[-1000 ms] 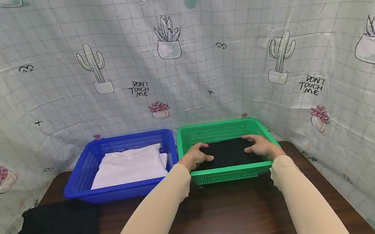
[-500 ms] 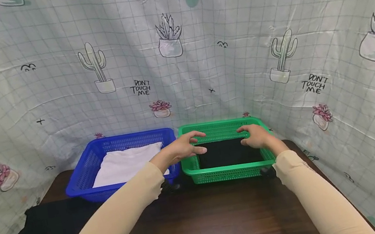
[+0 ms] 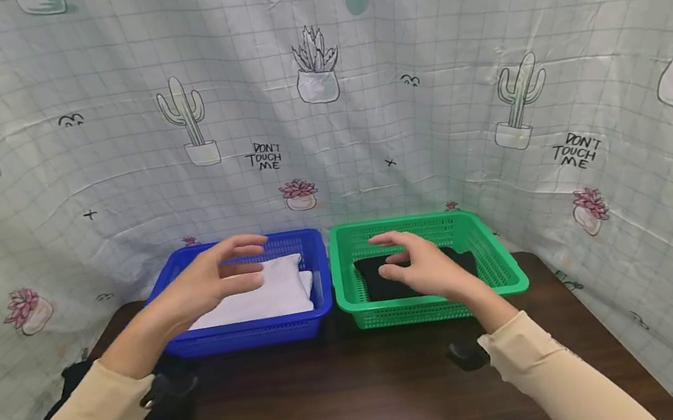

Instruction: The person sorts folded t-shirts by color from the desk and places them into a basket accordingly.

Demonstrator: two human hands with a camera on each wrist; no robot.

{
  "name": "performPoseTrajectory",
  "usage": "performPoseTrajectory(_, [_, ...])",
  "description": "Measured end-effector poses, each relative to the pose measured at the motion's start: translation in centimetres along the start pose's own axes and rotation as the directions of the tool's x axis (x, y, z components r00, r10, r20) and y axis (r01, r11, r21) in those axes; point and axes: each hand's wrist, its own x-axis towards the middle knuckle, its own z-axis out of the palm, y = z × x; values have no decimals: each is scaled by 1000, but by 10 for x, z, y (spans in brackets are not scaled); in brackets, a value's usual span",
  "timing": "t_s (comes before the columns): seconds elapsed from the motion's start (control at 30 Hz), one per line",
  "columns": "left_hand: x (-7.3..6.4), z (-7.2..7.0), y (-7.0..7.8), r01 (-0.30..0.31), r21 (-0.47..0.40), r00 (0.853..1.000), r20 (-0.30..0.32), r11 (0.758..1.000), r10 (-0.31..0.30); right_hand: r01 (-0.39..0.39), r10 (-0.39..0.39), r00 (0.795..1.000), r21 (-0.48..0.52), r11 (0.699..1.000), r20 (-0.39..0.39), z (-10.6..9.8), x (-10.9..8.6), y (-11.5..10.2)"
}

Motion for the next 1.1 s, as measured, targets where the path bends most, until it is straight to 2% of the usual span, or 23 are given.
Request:
performPoseTrajectory(0.13, [-52, -39, -19, -10, 89, 997, -80, 996, 17, 58, -60, 998, 100, 993, 19, 37, -10, -20])
performPoseTrajectory(0.27, [-99, -74, -47, 2, 142, 991, -133, 990, 17, 76, -92, 994, 210, 975, 67, 79, -10, -36])
performPoseTrajectory(0.37, [-128, -93, -73, 47, 190, 985, -173, 981, -14, 68, -107, 986, 277, 959, 130, 111, -7, -44])
performPoseTrajectory(0.47, [-155, -108, -102, 117, 247, 974, -220, 962, -62, 47, -120, 974, 347, 937, 194, 143, -3, -50])
performPoseTrajectory(0.57, [-176, -119, -128, 186, 284, 961, -254, 941, -113, -3, -118, 961, 440, 898, 248, 174, 3, -54])
performPoseTrajectory(0.7, [-194, -128, -157, 240, 295, 948, -277, 925, -158, -110, -82, 946, 547, 830, 314, 213, 14, -62])
performPoseTrajectory(0.77, [-197, -131, -167, 266, 297, 941, -285, 917, -181, -154, -53, 942, 564, 812, 333, 230, 19, -66])
performPoseTrajectory(0.93, [-200, -132, -185, 335, 232, 920, -291, 913, -264, -235, -16, 922, 593, 770, 386, 269, 33, -74])
performPoseTrajectory(1.1, [-205, -128, -199, 387, 223, 905, -279, 895, -322, -316, 27, 909, 645, 696, 416, 296, 44, -77])
